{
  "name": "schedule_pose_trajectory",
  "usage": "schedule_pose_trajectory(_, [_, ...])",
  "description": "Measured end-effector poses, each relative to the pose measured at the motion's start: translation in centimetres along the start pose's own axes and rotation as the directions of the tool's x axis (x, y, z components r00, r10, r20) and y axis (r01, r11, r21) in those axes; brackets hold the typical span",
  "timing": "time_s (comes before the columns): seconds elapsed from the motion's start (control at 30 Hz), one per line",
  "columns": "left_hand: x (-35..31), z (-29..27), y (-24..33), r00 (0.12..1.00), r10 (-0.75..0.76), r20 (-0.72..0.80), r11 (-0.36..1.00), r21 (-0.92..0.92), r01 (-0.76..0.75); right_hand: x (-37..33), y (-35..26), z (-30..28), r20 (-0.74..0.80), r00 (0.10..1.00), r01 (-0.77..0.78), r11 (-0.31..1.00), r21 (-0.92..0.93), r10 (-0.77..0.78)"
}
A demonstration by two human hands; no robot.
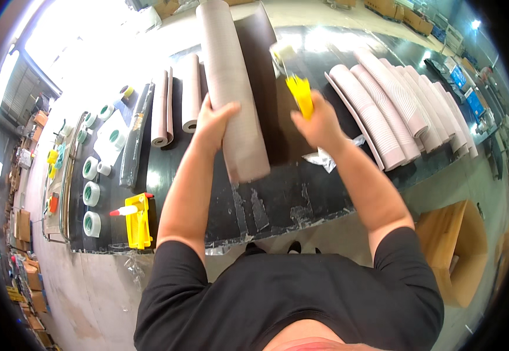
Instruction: The person applies adhesive from a bottle onto small plastic strips and uses a small roller to press the strips onto large brown insulation rolls on a workbench.
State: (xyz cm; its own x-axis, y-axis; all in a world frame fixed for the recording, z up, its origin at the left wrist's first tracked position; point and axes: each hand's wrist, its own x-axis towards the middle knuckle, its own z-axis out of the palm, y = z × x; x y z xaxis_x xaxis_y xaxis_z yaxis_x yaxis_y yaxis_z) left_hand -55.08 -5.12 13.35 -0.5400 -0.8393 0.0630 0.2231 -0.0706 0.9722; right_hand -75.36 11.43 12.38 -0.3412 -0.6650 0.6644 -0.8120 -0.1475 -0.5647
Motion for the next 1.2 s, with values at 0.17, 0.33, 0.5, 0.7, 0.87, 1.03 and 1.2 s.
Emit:
schedule_pose_trajectory(0.17, [16.7,0.7,0.9,0.994,-0.089,-0.066,0.996,-0.019,0.087,14.5,5.1,2.6,0.1,0.979,-0.169,0.981,-0.097,0.179])
schedule_pose_trajectory(0.33, [28.1,-1.2,-5.5,0.94,-0.305,-0.153,0.952,-0.01,0.307,16.6,12.9,5.9,0.1,0.909,-0.413,0.908,0.077,0.405])
schedule_pose_trajectory(0.5, [34.3,-4.5,-14.8,0.834,-0.46,-0.304,0.866,0.056,0.498,14.7,12.3,6.9,0.241,0.775,-0.629,0.752,0.196,0.585])
schedule_pose_trajectory(0.7, [39.2,-8.2,-16.2,0.852,-0.317,-0.416,0.676,0.531,0.511,16.3,12.4,10.2,0.282,0.768,-0.635,0.74,0.221,0.575])
schedule_pose_trajectory(0.87, [31.2,-4.5,-9.7,0.994,-0.055,0.099,0.609,0.792,-0.045,14.7,14.3,10.0,0.255,0.721,-0.692,0.691,0.208,0.645])
schedule_pose_trajectory(1.03, [15.1,-17.5,-5.2,0.988,0.151,0.042,0.333,0.939,-0.091,14.0,12.1,8.8,0.29,0.763,-0.643,0.72,0.261,0.577])
schedule_pose_trajectory(1.2, [9.2,-19.9,-10.2,0.986,-0.142,-0.083,0.138,0.985,0.103,10.5,10.6,6.9,0.274,0.763,-0.647,0.703,0.295,0.586])
